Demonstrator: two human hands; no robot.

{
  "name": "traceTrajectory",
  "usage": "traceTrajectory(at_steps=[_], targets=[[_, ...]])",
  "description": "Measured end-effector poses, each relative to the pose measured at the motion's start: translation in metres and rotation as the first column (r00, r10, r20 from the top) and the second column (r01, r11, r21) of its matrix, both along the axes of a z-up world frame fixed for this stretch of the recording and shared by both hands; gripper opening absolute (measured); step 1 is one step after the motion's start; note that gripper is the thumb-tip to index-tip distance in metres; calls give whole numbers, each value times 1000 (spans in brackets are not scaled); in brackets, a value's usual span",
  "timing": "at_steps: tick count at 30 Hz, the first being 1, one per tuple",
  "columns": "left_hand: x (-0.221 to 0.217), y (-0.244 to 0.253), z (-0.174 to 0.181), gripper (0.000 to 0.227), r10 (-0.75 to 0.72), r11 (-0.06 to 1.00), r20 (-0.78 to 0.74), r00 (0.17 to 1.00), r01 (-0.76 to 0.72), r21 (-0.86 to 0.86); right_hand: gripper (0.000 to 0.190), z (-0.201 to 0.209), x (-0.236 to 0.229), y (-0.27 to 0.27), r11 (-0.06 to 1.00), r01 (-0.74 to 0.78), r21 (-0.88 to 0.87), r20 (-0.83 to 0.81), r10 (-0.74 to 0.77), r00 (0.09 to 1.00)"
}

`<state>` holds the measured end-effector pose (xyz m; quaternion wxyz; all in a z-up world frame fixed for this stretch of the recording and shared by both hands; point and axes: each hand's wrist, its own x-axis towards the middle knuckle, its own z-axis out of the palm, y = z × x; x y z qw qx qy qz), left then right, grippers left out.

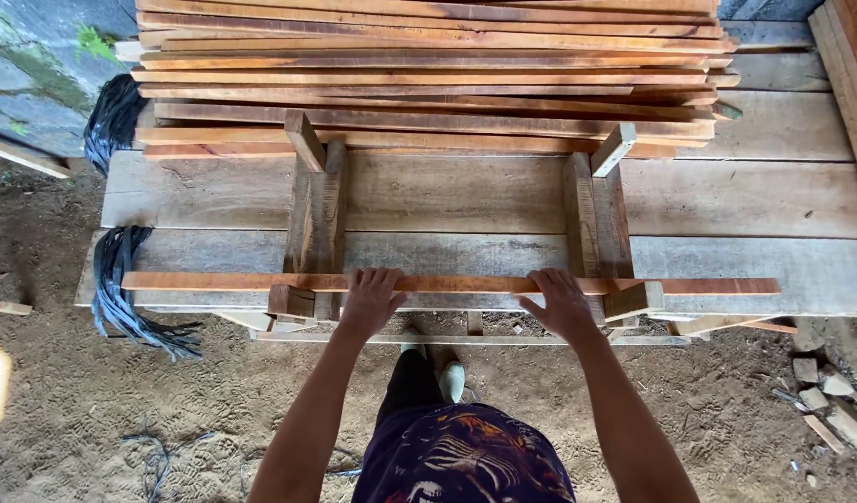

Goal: Sorting and organizing long wooden laths on a workbench for bundling.

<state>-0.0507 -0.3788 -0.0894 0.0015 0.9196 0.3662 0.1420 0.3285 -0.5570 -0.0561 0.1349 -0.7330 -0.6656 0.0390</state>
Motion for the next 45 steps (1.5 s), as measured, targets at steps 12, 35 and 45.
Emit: traceTrajectory(at_steps=[12, 35, 45], targets=[[56, -3, 42, 33, -206, 852, 65, 976, 211, -479, 47, -19, -57, 59, 950, -292, -110, -218, 264, 940], [-32, 40, -19, 42, 192, 981, -16, 981, -192, -9, 65, -7, 43, 20, 865, 336, -373, -245, -441, 864], [-11, 69, 41, 47, 246, 774, -453, 857, -455, -441, 48, -11, 63, 51, 852, 189, -488, -378, -402, 834]])
